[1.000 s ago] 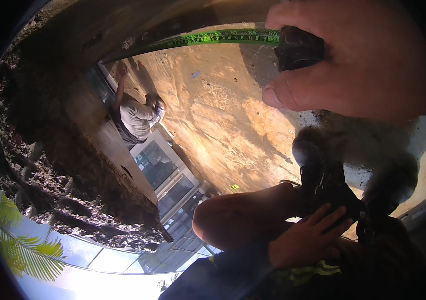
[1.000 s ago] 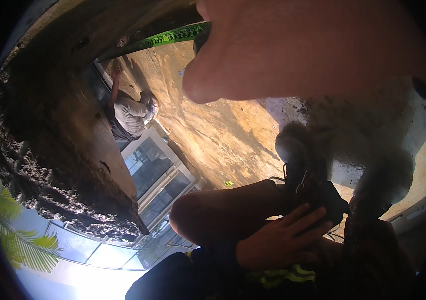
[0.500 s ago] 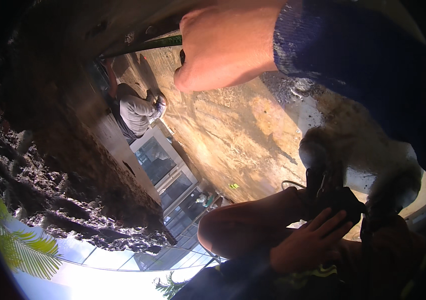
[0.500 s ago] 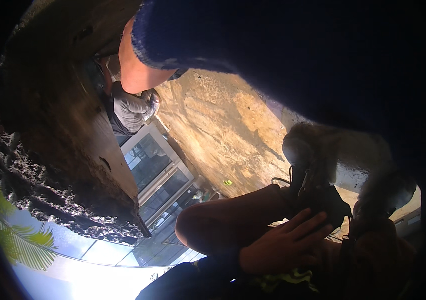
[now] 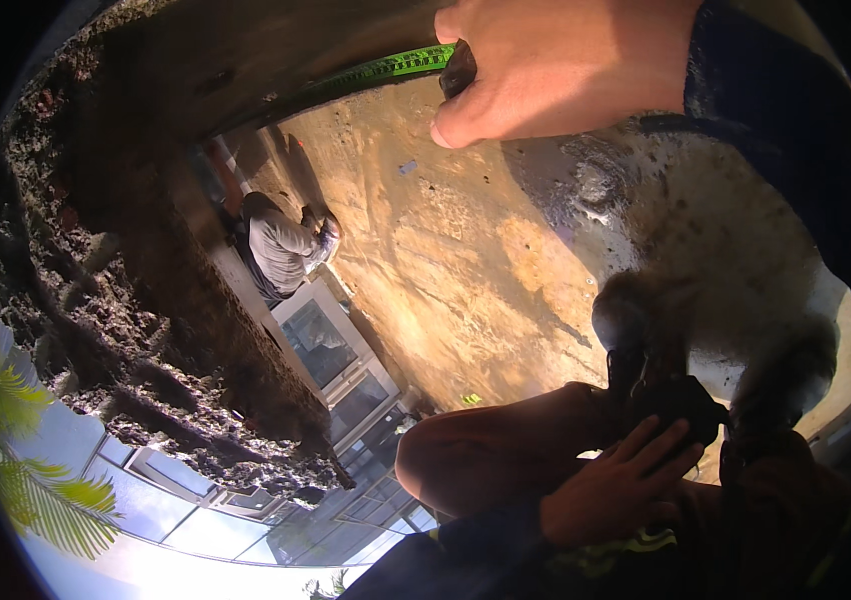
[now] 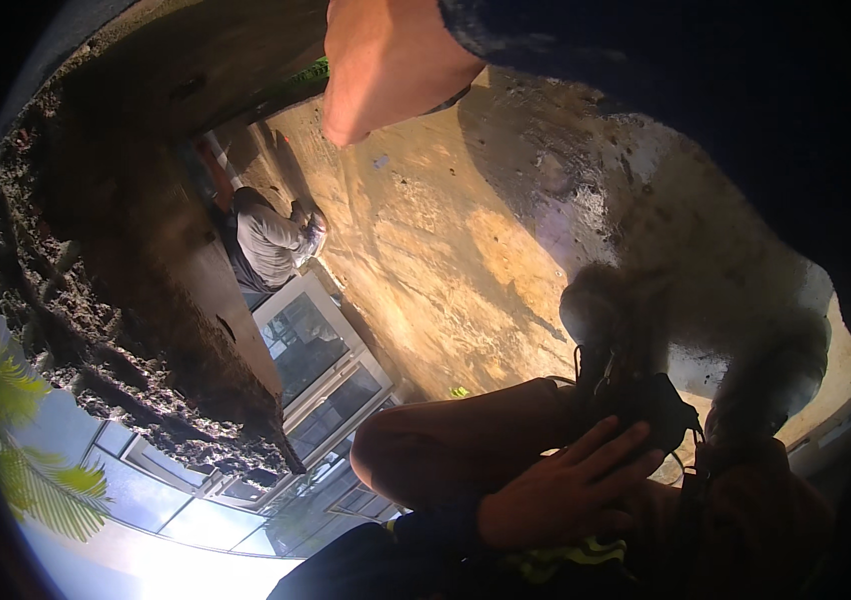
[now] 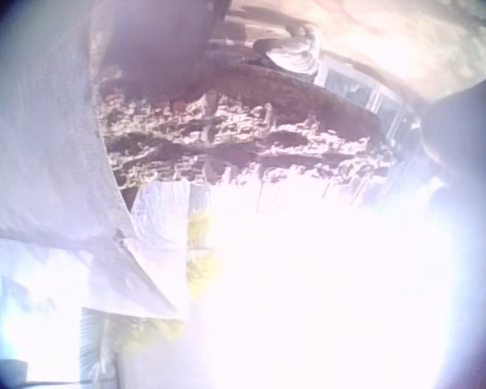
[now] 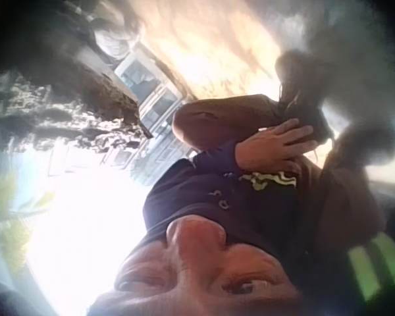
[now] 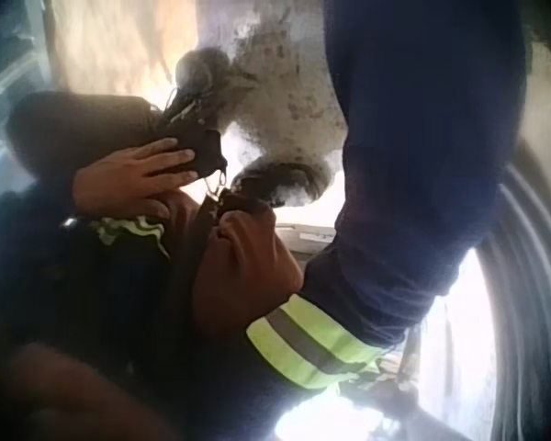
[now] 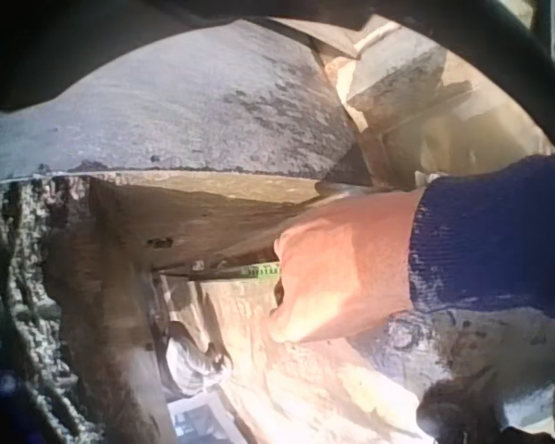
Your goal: The person measures a large dark stone tile using a tape measure and marks it with a white marker. They also measure a concrete ledge and mark the tile for cutting.
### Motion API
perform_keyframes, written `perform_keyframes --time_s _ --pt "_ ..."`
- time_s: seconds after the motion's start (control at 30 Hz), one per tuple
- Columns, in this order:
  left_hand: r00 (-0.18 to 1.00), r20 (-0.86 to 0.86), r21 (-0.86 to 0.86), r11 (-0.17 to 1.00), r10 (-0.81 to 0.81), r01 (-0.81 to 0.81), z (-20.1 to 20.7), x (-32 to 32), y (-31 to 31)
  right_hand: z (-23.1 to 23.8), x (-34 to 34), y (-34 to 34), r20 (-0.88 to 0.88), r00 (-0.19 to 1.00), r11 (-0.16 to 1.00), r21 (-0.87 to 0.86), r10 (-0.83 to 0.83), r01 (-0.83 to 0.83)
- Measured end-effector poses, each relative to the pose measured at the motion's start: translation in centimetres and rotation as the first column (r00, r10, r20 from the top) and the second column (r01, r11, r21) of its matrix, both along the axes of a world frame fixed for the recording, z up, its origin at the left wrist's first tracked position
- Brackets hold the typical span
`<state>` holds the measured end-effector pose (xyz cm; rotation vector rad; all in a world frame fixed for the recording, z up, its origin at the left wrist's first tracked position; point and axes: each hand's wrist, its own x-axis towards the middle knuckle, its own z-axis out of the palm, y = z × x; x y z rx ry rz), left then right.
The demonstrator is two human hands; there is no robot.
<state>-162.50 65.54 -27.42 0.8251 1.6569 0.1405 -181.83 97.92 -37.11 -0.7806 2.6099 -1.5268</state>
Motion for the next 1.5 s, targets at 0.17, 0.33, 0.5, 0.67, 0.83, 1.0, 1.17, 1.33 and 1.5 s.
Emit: perform_keyframes --time_s 0.17,0.33,0.5,0.67,0.83,1.0,1.17,1.33,1.5 --pt "0.999 -0.034 0.015 1.0 0.003 -0.002 0.0 0.7 -0.3 -1.5 1.0 0.6 -0.282 0.958 0.958 0.253 -0.058 0.133" --pt "1.0 -0.024 0.021 1.0 -0.01 0.011 -0.1 0.7 -0.2 -0.7 1.0 2.2 0.098 0.981 0.975 0.166 -0.168 0.151" --pt "1.0 -0.023 0.039 0.999 0.0 0.0 -0.2 0.7 -0.2 0.5 1.4 2.6 0.109 0.966 0.966 0.14 -0.234 0.218" --pt "0.999 -0.042 0.031 0.999 -0.005 0.006 -0.1 0.7 -0.1 1.4 2.2 3.2 0.124 0.947 0.953 0.11 -0.295 0.283" --pt "0.999 0.033 0.003 1.0 -0.016 0.016 -0.4 0.7 0.2 2.4 3.1 4.3 0.13 0.916 0.923 0.121 -0.379 0.364" --pt "0.999 -0.008 0.075 0.996 -0.044 0.044 0.0 1.0 0.3 3.6 4.1 4.8 0.125 0.871 0.875 0.173 -0.475 0.452" --pt "0.993 -0.086 0.138 0.986 -0.085 0.097 0.5 1.7 0.3 4.5 5.3 4.9 0.11 0.803 0.803 0.207 -0.586 0.558" --pt "0.998 -0.057 0.19 0.981 -0.028 0.039 1.2 2.3 0.8 4.4 5.9 4.5 -0.037 0.751 0.728 0.217 -0.659 0.65" --pt "0.99 -0.125 0.254 0.963 -0.059 0.089 2.5 2.5 1.4 4.5 6.2 4.7 -0.016 0.744 0.715 0.264 -0.668 0.648"
